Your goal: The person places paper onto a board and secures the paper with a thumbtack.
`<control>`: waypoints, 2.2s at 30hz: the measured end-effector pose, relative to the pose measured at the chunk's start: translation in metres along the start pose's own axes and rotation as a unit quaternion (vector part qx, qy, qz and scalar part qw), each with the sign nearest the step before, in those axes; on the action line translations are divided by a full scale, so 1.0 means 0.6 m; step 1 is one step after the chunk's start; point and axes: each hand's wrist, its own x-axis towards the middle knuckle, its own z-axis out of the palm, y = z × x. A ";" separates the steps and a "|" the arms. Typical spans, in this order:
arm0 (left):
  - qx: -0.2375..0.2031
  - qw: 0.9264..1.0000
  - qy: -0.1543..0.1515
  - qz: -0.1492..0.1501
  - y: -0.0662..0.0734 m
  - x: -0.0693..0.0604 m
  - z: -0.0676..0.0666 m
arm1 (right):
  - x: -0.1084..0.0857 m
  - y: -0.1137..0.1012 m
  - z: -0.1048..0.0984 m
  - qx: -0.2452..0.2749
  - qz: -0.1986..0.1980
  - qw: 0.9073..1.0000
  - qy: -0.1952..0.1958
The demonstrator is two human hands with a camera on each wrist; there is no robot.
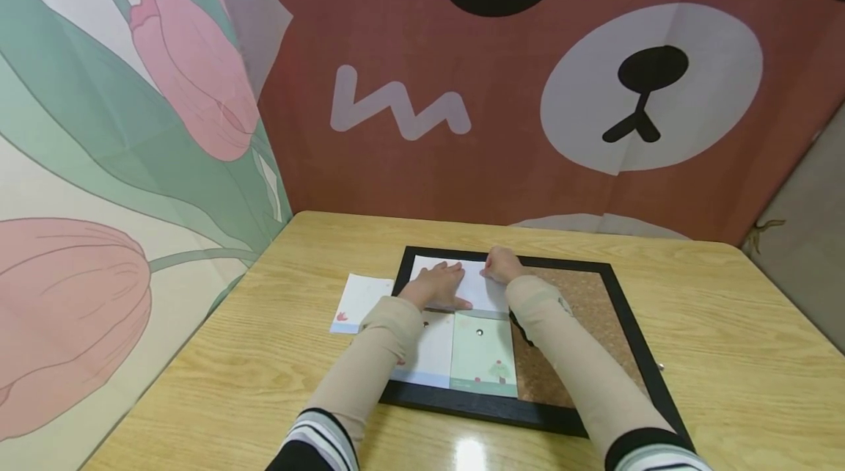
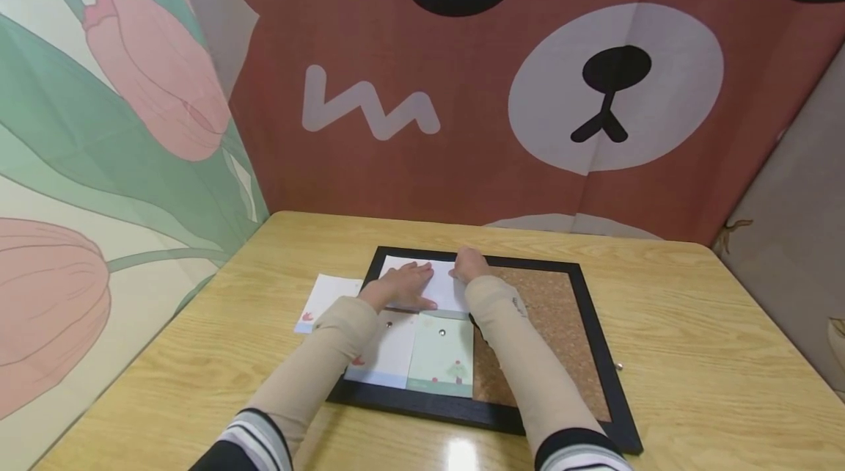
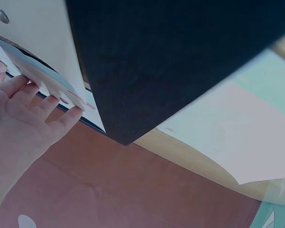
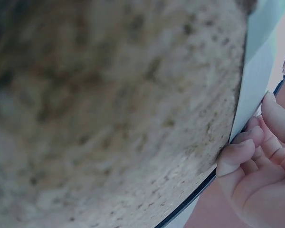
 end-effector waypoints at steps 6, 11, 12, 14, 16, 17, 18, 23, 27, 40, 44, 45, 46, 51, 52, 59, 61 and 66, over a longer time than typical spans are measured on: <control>-0.001 1.000 -0.001 0.004 0.000 0.001 0.001 | -0.133 -0.103 -0.085 -0.011 -0.017 1.000 -0.001; 0.004 1.000 0.000 0.003 -0.001 0.003 0.004 | -0.064 -0.037 -0.040 0.012 -0.051 0.999 -0.008; 0.006 1.000 0.000 0.002 -0.001 0.003 0.004 | -0.046 -0.020 -0.031 0.014 -0.059 0.998 -0.013; 0.010 1.000 0.002 0.002 -0.001 0.002 0.003 | -0.014 0.013 -0.012 0.005 -0.105 0.994 -0.009; 0.011 1.000 0.002 0.001 -0.001 0.002 0.003 | -0.012 0.019 -0.012 -0.007 -0.122 0.992 -0.014; 0.011 1.000 0.002 0.002 -0.001 0.001 0.002 | -0.011 0.021 -0.014 -0.012 -0.125 0.992 -0.019; 0.012 1.000 0.002 0.002 -0.001 0.001 0.002 | -0.031 0.002 -0.029 -0.018 -0.112 0.993 -0.032; 0.013 1.000 0.000 0.004 -0.001 0.001 0.001 | -0.110 -0.049 -0.076 -0.029 -0.124 0.991 -0.044; 0.011 1.000 -0.003 0.004 -0.001 0.001 0.001 | -0.138 -0.058 -0.091 -0.050 -0.145 0.987 -0.045; 0.004 1.000 -0.007 -0.001 0.002 -0.006 -0.003 | -0.157 -0.037 -0.103 -0.046 -0.136 0.987 -0.067; -0.002 1.000 -0.007 -0.001 0.001 -0.007 -0.003 | -0.160 -0.035 -0.102 -0.047 -0.129 0.987 -0.079; -0.005 1.000 -0.007 -0.002 0.001 -0.008 -0.003 | -0.161 -0.035 -0.102 -0.047 -0.129 0.987 -0.081; -0.008 1.000 -0.007 -0.002 0.001 -0.008 -0.003 | -0.162 -0.035 -0.103 -0.047 -0.127 0.987 -0.084; -0.009 1.000 -0.010 -0.001 0.002 -0.009 -0.004 | -0.171 -0.038 -0.101 -0.053 -0.114 0.988 -0.085; -0.008 1.000 -0.011 0.000 0.002 -0.009 -0.004 | -0.172 -0.038 -0.101 -0.053 -0.113 0.989 -0.084; -0.012 1.000 -0.017 0.006 0.002 -0.015 -0.008 | -0.173 -0.035 -0.096 -0.056 -0.111 0.990 -0.073; -0.014 1.000 -0.020 0.005 0.002 -0.017 -0.010 | -0.174 -0.035 -0.095 -0.055 -0.111 0.990 -0.073; -0.024 0.999 -0.023 0.004 -0.001 -0.016 -0.011 | -0.173 -0.034 -0.093 -0.057 -0.116 0.989 -0.067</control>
